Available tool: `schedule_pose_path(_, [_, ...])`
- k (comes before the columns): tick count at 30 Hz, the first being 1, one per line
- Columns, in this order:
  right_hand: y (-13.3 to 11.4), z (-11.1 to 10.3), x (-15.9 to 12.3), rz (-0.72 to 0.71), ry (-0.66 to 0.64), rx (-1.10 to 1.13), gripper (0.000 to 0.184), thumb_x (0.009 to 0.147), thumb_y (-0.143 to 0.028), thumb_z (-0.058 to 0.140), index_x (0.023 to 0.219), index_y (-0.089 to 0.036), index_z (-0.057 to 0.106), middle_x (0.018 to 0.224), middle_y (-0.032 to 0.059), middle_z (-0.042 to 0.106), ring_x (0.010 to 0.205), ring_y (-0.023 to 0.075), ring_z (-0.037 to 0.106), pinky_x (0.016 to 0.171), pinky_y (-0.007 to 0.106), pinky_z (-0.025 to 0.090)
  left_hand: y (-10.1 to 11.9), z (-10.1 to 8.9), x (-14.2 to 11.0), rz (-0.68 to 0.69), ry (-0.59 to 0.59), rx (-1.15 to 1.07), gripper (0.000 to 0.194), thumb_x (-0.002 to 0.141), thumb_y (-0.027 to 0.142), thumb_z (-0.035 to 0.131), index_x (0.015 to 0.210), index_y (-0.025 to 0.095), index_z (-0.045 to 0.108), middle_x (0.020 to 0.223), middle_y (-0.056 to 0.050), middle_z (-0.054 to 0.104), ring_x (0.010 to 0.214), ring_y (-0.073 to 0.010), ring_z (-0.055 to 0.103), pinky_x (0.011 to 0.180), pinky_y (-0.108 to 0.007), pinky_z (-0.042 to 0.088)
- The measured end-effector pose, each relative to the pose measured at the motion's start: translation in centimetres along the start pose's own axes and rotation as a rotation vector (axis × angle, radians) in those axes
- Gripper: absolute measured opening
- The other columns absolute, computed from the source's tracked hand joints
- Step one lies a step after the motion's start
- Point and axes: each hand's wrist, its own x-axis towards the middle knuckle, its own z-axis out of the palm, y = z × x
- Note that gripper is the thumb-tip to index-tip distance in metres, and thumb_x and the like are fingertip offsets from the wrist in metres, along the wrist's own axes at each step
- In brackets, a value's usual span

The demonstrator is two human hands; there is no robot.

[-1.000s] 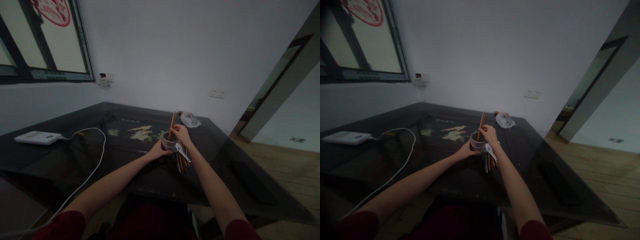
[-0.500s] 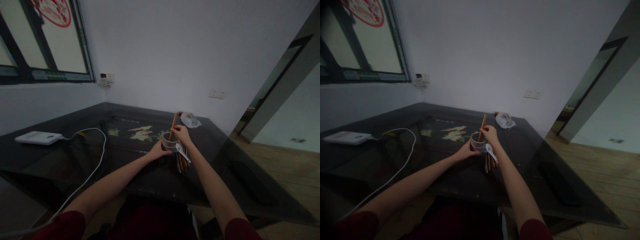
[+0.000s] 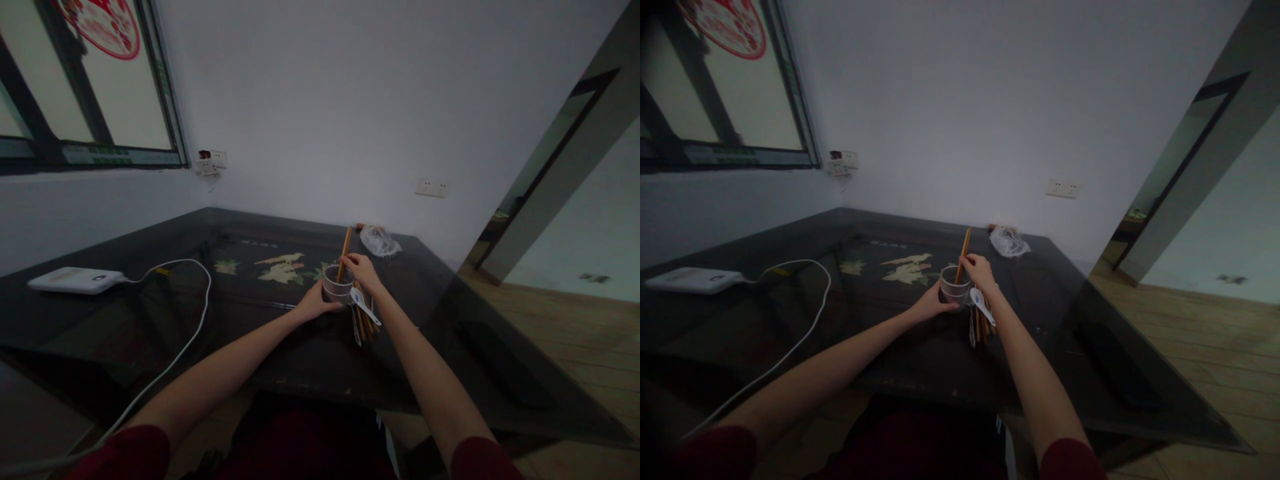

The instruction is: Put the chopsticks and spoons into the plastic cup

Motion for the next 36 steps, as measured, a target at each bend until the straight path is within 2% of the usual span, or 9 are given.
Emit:
schedule_pose_path(4, [0.5,-0.5,-0.2,0.015,0.018,0.055,0.031,0.081,-0.041,0.050,0.086,-0.016,0.067,0.080,0.0055,0.069,0.074,0.0169,0.062,0.065,0.026,0.046,0.0,0.1,0.0,-0.018,0.005,0.018,0.077,0.057,0.031,0.081,0.124,0.013,0.046,0.125,-0.015,0.055,0.116,-0.0285,0.051,0.100,-0.044,0.037])
schedule_pose_path(7, [0.9,-1.6,-0.8,0.041,0.024,0.080,0.031,0.081,-0.040,0.051,0.089,-0.016,0.067,0.084,0.0071,0.070,0.077,0.0181,0.063,0.066,0.027,0.048,0.1,0.1,-0.1,-0.027,0.013,0.034,0.077,0.058,0.031,0.081,0.124,0.013,0.045,0.124,-0.016,0.056,0.114,-0.0284,0.052,0.099,-0.045,0.037])
schedule_pose_path(12, [1.4,-4.2,-3.6,0.019,-0.008,0.136,0.031,0.077,-0.041,0.055,0.088,-0.015,0.068,0.089,0.0082,0.070,0.081,0.0193,0.063,0.072,0.030,0.049,0.0,0.2,-0.1,-0.039,0.019,0.007,0.076,0.058,0.030,0.081,0.122,0.013,0.045,0.122,-0.016,0.057,0.111,-0.0275,0.055,0.097,-0.044,0.039])
schedule_pose_path(14, [1.7,-4.7,-5.0,0.052,-0.021,0.175,0.033,0.076,-0.044,0.055,0.087,-0.015,0.068,0.089,0.0085,0.070,0.079,0.0199,0.063,0.066,0.029,0.049,-0.1,0.3,-0.1,-0.042,0.019,0.007,0.075,0.058,0.030,0.080,0.122,0.012,0.044,0.122,-0.016,0.057,0.110,-0.0269,0.055,0.097,-0.043,0.040])
schedule_pose_path(16, [2.3,-4.8,-6.1,0.103,-0.016,0.221,0.036,0.075,-0.046,0.054,0.086,-0.014,0.067,0.083,0.0086,0.069,0.073,0.0197,0.062,0.059,0.028,0.048,-0.1,0.2,-0.1,-0.046,0.014,0.009,0.074,0.059,0.030,0.080,0.121,0.011,0.044,0.122,-0.017,0.057,0.110,-0.0264,0.055,0.097,-0.042,0.040])
schedule_pose_path(19, [3.3,-4.4,-7.1,0.140,0.032,0.211,0.034,0.076,-0.044,0.053,0.082,-0.013,0.067,0.073,0.0073,0.067,0.067,0.0185,0.061,0.059,0.028,0.048,-0.1,0.2,-0.1,-0.047,0.009,0.016,0.071,0.059,0.030,0.079,0.119,0.012,0.045,0.122,-0.016,0.057,0.111,-0.0261,0.055,0.097,-0.041,0.040])
schedule_pose_path(26, [3.9,-4.2,-7.4,0.114,0.073,0.073,0.030,0.078,-0.040,0.051,0.079,-0.014,0.067,0.070,0.0064,0.067,0.066,0.0183,0.062,0.064,0.028,0.047,0.1,0.1,-0.2,-0.053,0.004,0.043,0.077,0.059,0.030,0.080,0.123,0.014,0.042,0.124,-0.015,0.055,0.114,-0.0261,0.053,0.099,-0.043,0.038])
schedule_pose_path(36, [4.0,-4.2,-7.9,0.050,0.050,-0.130,0.026,0.081,-0.033,0.047,0.076,-0.017,0.068,0.073,0.0050,0.069,0.069,0.0176,0.062,0.066,0.026,0.044,0.1,-0.1,0.1,-0.024,-0.006,0.006,0.082,0.056,0.035,0.081,0.125,0.012,0.041,0.125,-0.018,0.053,0.116,-0.0276,0.051,0.102,-0.044,0.036])
